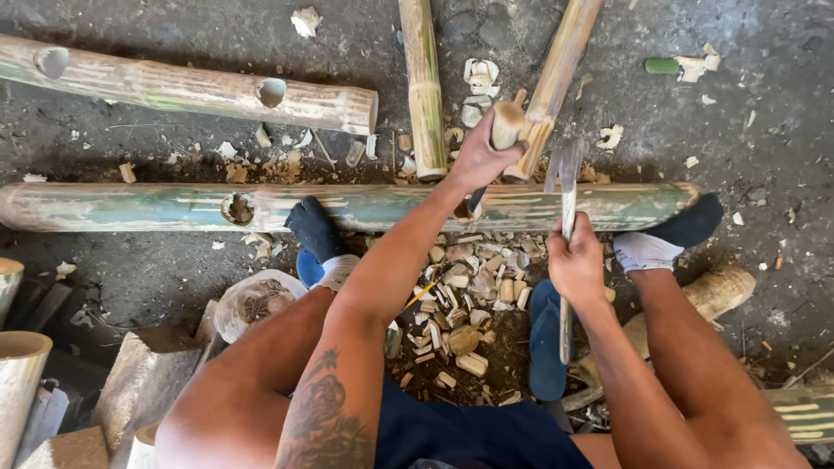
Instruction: The person sits on the ground and uses a chisel and hammer to carve a hole into a bamboo pole. They repeatedly strike the chisel, clear debris, and occasionally check the fit of a smaller bamboo piece into the carved hole.
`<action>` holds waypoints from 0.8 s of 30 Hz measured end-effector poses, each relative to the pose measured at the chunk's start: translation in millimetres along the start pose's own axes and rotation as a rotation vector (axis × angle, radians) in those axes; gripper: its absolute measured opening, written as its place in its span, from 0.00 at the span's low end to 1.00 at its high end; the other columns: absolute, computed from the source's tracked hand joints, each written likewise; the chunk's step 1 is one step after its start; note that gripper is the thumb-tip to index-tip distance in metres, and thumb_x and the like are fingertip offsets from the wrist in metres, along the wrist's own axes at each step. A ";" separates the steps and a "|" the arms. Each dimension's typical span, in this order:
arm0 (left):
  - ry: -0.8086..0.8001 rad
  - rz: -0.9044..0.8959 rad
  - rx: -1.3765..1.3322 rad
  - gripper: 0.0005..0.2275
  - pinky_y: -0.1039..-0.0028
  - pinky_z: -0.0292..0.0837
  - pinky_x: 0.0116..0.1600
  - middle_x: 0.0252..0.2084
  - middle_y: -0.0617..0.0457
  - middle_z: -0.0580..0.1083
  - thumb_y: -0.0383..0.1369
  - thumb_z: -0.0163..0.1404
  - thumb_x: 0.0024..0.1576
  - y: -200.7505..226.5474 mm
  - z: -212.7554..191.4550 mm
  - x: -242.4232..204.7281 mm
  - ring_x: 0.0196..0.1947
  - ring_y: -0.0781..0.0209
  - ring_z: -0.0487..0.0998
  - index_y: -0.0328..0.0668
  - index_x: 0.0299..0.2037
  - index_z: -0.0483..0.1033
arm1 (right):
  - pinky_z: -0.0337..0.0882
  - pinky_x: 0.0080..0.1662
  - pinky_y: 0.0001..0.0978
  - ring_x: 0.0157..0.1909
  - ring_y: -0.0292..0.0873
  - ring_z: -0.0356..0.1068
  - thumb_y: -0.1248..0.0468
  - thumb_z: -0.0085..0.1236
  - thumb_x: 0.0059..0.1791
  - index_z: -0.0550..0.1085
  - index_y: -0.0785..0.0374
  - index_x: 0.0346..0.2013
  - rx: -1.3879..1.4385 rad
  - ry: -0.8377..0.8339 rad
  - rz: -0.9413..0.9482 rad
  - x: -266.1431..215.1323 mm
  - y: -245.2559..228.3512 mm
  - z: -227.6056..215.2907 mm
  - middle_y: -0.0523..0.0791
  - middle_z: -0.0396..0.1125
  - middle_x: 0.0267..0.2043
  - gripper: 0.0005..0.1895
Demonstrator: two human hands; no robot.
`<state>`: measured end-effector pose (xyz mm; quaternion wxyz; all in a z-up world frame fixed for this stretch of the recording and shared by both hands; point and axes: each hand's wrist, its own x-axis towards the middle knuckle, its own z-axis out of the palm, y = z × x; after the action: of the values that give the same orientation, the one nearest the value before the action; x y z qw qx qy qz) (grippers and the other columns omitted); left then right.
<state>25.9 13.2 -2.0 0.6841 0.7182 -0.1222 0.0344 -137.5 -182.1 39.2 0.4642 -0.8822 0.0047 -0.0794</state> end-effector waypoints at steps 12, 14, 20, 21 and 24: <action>0.004 -0.090 -0.009 0.24 0.70 0.80 0.51 0.42 0.55 0.74 0.26 0.56 0.49 -38.7 -27.0 -31.2 0.41 0.62 0.78 0.43 0.57 0.66 | 0.65 0.34 0.28 0.34 0.36 0.65 0.79 0.48 0.52 0.66 0.67 0.44 0.086 0.005 -0.187 11.7 -51.9 -40.7 0.46 0.66 0.35 0.09; -0.020 -0.010 0.049 0.21 0.70 0.79 0.52 0.43 0.54 0.75 0.27 0.57 0.51 -42.4 -23.6 -38.7 0.43 0.61 0.78 0.43 0.56 0.67 | 0.66 0.37 0.27 0.37 0.36 0.66 0.80 0.47 0.55 0.63 0.67 0.47 0.119 0.033 -0.246 16.8 -70.3 -55.9 0.46 0.66 0.38 0.09; 0.012 0.045 0.154 0.24 0.70 0.79 0.54 0.45 0.54 0.76 0.29 0.60 0.49 -51.7 -23.1 -48.8 0.45 0.61 0.80 0.43 0.56 0.66 | 0.69 0.35 0.37 0.38 0.51 0.65 0.83 0.42 0.51 0.60 0.68 0.52 0.158 0.176 -0.608 37.1 -95.3 -9.5 0.57 0.61 0.40 0.17; -0.019 0.018 0.169 0.24 0.70 0.80 0.53 0.44 0.54 0.76 0.30 0.61 0.50 -52.0 -24.8 -49.7 0.44 0.61 0.80 0.43 0.56 0.66 | 0.70 0.28 0.36 0.30 0.48 0.67 0.77 0.45 0.51 0.56 0.70 0.57 -0.161 -0.145 -0.281 36.6 -95.8 -0.9 0.55 0.64 0.33 0.20; -0.042 -0.025 0.127 0.26 0.71 0.80 0.51 0.44 0.53 0.75 0.31 0.60 0.49 -50.4 -25.6 -56.1 0.42 0.61 0.78 0.42 0.58 0.65 | 0.72 0.21 0.39 0.22 0.49 0.70 0.71 0.45 0.54 0.57 0.70 0.60 -0.472 -0.561 0.177 42.5 -104.1 4.4 0.54 0.68 0.28 0.20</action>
<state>-14.2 47.5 -61.7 0.6347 0.7623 -0.1252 0.0184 -101.7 -122.7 127.9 0.2364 -0.9485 -0.0282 0.2091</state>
